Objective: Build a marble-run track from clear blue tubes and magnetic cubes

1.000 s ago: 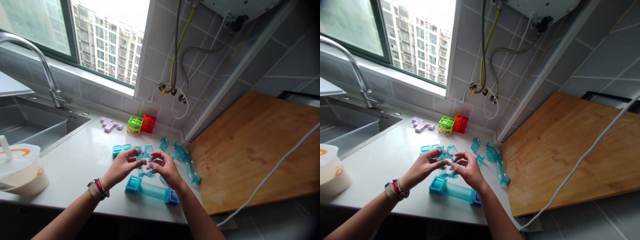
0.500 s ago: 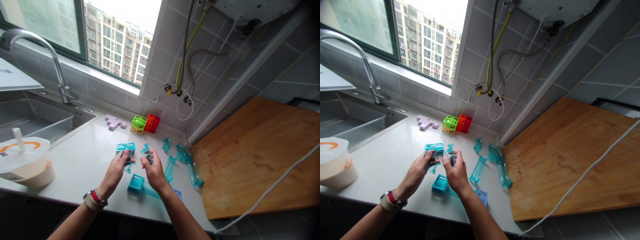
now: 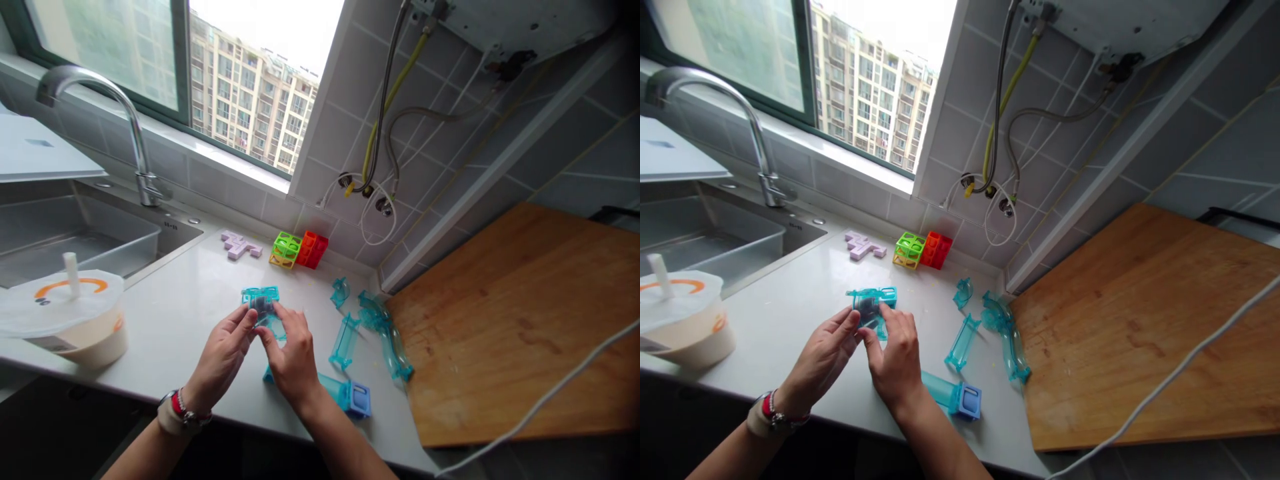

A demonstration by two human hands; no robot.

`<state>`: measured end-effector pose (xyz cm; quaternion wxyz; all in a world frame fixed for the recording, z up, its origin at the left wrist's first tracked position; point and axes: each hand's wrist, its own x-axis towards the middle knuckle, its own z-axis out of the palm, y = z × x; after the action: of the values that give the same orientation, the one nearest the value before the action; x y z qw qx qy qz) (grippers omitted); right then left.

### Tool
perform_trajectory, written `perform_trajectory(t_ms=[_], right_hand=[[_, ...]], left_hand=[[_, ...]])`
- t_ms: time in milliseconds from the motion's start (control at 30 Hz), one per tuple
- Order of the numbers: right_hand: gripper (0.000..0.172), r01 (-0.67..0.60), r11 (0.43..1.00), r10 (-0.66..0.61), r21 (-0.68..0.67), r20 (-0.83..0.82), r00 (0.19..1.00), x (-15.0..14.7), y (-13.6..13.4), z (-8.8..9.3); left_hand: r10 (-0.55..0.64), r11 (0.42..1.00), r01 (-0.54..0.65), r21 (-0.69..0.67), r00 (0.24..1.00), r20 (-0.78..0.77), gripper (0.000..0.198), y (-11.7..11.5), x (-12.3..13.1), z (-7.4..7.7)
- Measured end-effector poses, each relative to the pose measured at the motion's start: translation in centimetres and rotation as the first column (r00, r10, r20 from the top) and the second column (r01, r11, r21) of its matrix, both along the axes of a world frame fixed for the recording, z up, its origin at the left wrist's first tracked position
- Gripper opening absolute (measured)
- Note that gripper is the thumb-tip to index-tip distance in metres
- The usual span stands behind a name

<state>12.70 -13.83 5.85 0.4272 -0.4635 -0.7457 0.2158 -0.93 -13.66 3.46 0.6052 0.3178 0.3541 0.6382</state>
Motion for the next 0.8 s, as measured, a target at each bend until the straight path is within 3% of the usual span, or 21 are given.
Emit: perform_trajectory(t_ms=[100,167,267,367,567,733,800], right_hand=[[0.045,0.007,0.995,-0.016,-0.103,-0.092,0.996,1.1,0.7,0.1],[0.050,-0.015,0.965,-0.045,-0.262,-0.222,0.974,2.2,1.7,0.2],[0.064,-0.177,0.830,-0.079,-0.529,-0.427,0.901,3.9,3.5,0.3],[0.065,-0.283,0.715,-0.102,-0.639,-0.496,0.862,4.7,4.8,0.2],[0.051,-0.341,0.662,-0.045,-0.668,-0.489,0.871,2.9,5.3,-0.1],[0.049,-0.362,0.645,-0.029,-0.673,-0.495,0.869,1.7,5.8,-0.9],[0.050,-0.362,0.644,0.008,-0.674,-0.468,0.884,1.8,6.0,-1.1]], left_hand=[[-0.032,0.999,0.027,-0.040,0.991,-0.127,0.049,0.5,-1.9,-0.3],[-0.043,0.997,0.024,-0.070,0.957,-0.288,0.056,1.0,-3.4,-0.6],[-0.056,0.996,0.011,-0.093,0.864,-0.501,0.065,1.8,-5.0,-1.0],[-0.115,0.992,0.054,-0.117,0.774,-0.622,0.064,2.2,-5.3,-1.3],[-0.070,0.995,-0.029,-0.095,0.482,-0.873,0.060,2.4,-4.7,-2.0],[0.125,0.988,-0.104,0.112,0.134,-0.983,0.060,2.5,-5.3,-2.3],[0.250,0.965,-0.096,0.245,0.034,-0.968,0.057,2.3,-5.5,-1.9]])
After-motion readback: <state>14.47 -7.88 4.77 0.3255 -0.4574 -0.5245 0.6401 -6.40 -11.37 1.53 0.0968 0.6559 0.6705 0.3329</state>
